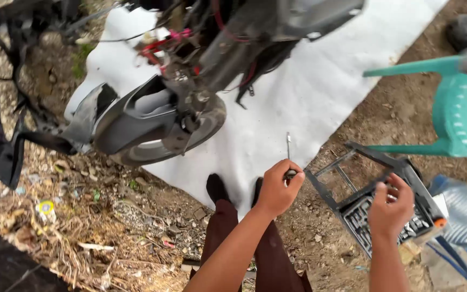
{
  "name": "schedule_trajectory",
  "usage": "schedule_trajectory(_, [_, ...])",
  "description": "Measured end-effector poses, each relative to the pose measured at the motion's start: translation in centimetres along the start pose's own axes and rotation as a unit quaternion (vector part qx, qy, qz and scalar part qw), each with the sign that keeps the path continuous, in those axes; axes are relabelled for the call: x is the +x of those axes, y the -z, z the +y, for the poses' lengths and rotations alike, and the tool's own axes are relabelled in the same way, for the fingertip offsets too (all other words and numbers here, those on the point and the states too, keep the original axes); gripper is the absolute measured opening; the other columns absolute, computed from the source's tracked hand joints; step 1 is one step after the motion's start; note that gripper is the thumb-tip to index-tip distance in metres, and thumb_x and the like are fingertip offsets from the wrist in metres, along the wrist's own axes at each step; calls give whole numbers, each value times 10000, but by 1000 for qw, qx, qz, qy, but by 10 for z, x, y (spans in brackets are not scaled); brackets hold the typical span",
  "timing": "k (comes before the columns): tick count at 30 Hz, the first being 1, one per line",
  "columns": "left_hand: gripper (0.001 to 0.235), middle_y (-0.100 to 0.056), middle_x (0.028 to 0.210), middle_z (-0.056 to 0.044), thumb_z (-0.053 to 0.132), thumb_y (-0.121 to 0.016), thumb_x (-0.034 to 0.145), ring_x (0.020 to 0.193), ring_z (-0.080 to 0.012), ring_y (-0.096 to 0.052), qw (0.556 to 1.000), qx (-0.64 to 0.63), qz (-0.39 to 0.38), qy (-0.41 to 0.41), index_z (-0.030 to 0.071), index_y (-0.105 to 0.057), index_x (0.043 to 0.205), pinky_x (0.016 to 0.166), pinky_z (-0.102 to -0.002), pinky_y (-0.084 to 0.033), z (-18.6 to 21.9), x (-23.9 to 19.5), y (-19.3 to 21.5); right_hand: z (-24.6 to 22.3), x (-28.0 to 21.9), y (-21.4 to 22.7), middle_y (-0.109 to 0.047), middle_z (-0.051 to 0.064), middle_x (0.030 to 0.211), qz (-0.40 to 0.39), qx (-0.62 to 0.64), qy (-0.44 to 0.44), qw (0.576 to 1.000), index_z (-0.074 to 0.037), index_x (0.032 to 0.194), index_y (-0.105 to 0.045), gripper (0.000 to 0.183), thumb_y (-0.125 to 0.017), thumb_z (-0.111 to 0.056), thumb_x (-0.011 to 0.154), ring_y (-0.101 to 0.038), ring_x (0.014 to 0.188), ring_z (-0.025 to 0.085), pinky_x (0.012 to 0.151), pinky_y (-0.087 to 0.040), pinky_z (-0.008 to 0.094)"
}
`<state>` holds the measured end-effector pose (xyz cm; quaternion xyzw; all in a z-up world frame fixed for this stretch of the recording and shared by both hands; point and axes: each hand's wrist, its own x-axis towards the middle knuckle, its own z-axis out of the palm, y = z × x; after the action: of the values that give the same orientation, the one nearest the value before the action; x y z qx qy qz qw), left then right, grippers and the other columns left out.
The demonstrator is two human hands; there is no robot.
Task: The person works on a disassembled motorcycle, using a ratchet and socket set to tighten bolts on the frame and engine area. They select sockets from a toolkit and use a ratchet to secure components near the front wheel and under the seat.
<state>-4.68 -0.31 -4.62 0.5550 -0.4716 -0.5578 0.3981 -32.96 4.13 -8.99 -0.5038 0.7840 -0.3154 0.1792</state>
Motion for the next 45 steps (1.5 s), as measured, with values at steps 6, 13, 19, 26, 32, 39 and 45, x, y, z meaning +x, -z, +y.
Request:
schedule_trajectory(6, [221, -493, 767, -85, 232, -675, 1029, 651, -195, -439, 986, 18, -142, 84, 69, -566, 927, 641, -433, -366, -98, 12, -131, 185, -64, 56, -610, 162, 1247, 214, -146, -127, 957, 28, 1276, -622, 310, -726, -67, 1000, -580, 1070, 302, 966, -475, 455])
schedule_trajectory(13, [282, -613, 1004, -119, 310, -714, 915, 928, -309, -628, 961, 129, -201, 139, 120, -665, 1117, 818, -483, -518, -138, -23, -238, 351, -137, 40, -645, 211, 1147, 206, -24, -281, 937, 73, 1249, -641, 370, -668, -227, 1032, -553, 1057, 302, 952, -434, 429])
schedule_trajectory(19, [447, -604, 1118, -208, 259, -704, 916, 1027, -432, -603, 958, 213, -169, 95, 119, -602, 1329, 865, -531, -499, -189, -32, -262, 337, -141, 29, -689, 100, 1092, 173, 51, -272, 945, 14, 1180, -692, 245, -604, -159, 1030, -618, 1025, 195, 951, -493, 329])
schedule_trajectory(26, [353, -715, 910, -159, 220, -656, 980, 825, -341, -695, 949, 218, -218, 69, 165, -634, 1328, 749, -469, -540, -173, -8, -255, 321, -128, 19, -660, 106, 1137, 153, 45, -364, 918, -16, 1339, -609, 332, -627, -181, 1052, -617, 1021, 201, 898, -489, 351])
schedule_trajectory(32, [347, -666, 824, -119, 199, -624, 986, 656, -262, -621, 915, 262, -269, 149, 166, -609, 1331, 651, -447, -476, -156, -2, -257, 288, -107, 20, -628, 23, 1039, 213, 138, -434, 865, -49, 1322, -625, 273, -617, -143, 1066, -575, 933, 131, 840, -489, 317])
schedule_trajectory(39, [314, -613, 799, -91, 89, -642, 980, 675, -216, -562, 947, 179, -253, 78, 108, -610, 1293, 660, -386, -475, -171, -4, -242, 289, -111, 10, -612, 2, 1018, 244, 149, -393, 874, -62, 1296, -635, 239, -619, -107, 1063, -521, 887, 98, 791, -463, 277])
schedule_trajectory(45, [326, -571, 804, -86, 60, -651, 976, 710, -156, -518, 960, 135, -216, 115, 95, -639, 1301, 685, -328, -479, -158, -7, -198, 248, -103, 6, -614, -9, 1071, 208, 198, -331, 899, -56, 1299, -620, 217, -595, -83, 1085, -539, 933, 76, 819, -472, 247])
